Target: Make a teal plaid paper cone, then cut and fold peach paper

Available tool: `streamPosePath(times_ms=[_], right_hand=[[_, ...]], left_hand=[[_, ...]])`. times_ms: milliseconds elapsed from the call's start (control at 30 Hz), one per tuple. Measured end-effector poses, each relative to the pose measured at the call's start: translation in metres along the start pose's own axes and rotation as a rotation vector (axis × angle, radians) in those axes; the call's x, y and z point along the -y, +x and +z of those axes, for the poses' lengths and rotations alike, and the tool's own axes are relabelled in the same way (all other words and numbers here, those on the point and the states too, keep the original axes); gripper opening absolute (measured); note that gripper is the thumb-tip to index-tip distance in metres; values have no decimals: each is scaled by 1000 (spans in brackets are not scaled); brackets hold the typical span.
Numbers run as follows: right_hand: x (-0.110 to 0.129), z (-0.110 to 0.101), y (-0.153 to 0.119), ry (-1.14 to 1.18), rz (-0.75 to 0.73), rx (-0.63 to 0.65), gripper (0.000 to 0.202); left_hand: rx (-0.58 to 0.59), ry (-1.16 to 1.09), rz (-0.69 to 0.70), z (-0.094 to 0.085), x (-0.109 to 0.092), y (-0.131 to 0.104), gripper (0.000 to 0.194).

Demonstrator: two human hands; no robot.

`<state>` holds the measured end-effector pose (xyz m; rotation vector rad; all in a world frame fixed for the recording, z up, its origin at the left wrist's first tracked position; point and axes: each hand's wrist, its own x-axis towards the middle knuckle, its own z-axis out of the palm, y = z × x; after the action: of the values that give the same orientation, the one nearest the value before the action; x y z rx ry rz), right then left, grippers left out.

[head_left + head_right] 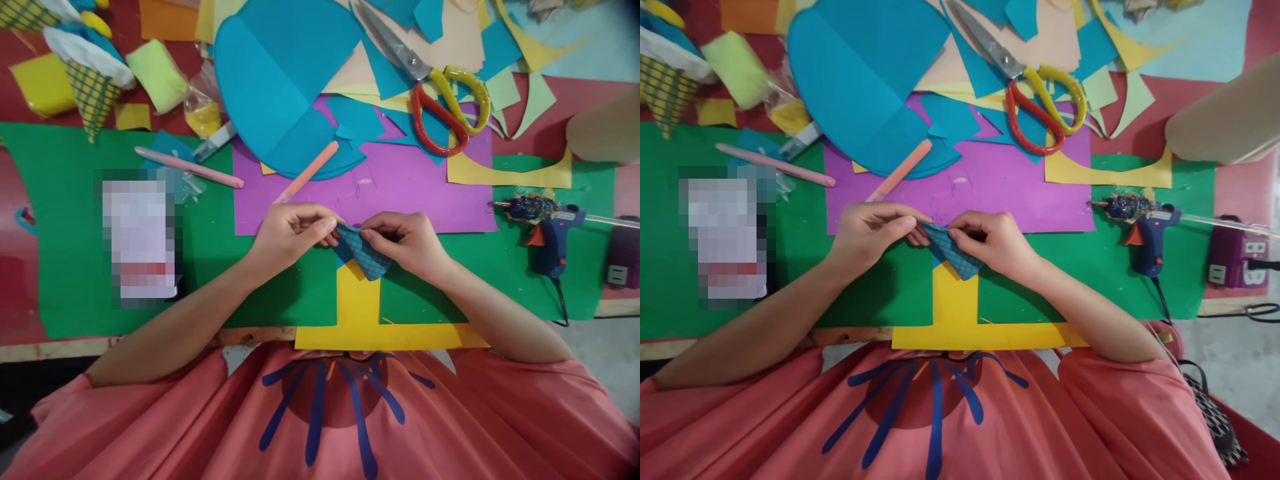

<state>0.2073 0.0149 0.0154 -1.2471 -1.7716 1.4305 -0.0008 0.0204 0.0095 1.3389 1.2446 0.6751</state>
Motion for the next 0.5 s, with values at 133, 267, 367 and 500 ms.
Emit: streamPosePath(times_ms=[133, 267, 367, 500], right_hand=[[1, 1, -1, -65, -40, -3, 18], [1, 2, -1, -93, -73, -9, 17], [0, 2, -1, -93, -73, -15, 18], [-1, 1, -1, -79, -54, -22, 18]], left_hand=[[28, 12, -41, 0, -9, -1, 29], [41, 38, -54, 0, -10, 0, 25], [45, 34, -46, 0, -8, 1, 22], [65, 67, -62, -1, -8, 3, 25]])
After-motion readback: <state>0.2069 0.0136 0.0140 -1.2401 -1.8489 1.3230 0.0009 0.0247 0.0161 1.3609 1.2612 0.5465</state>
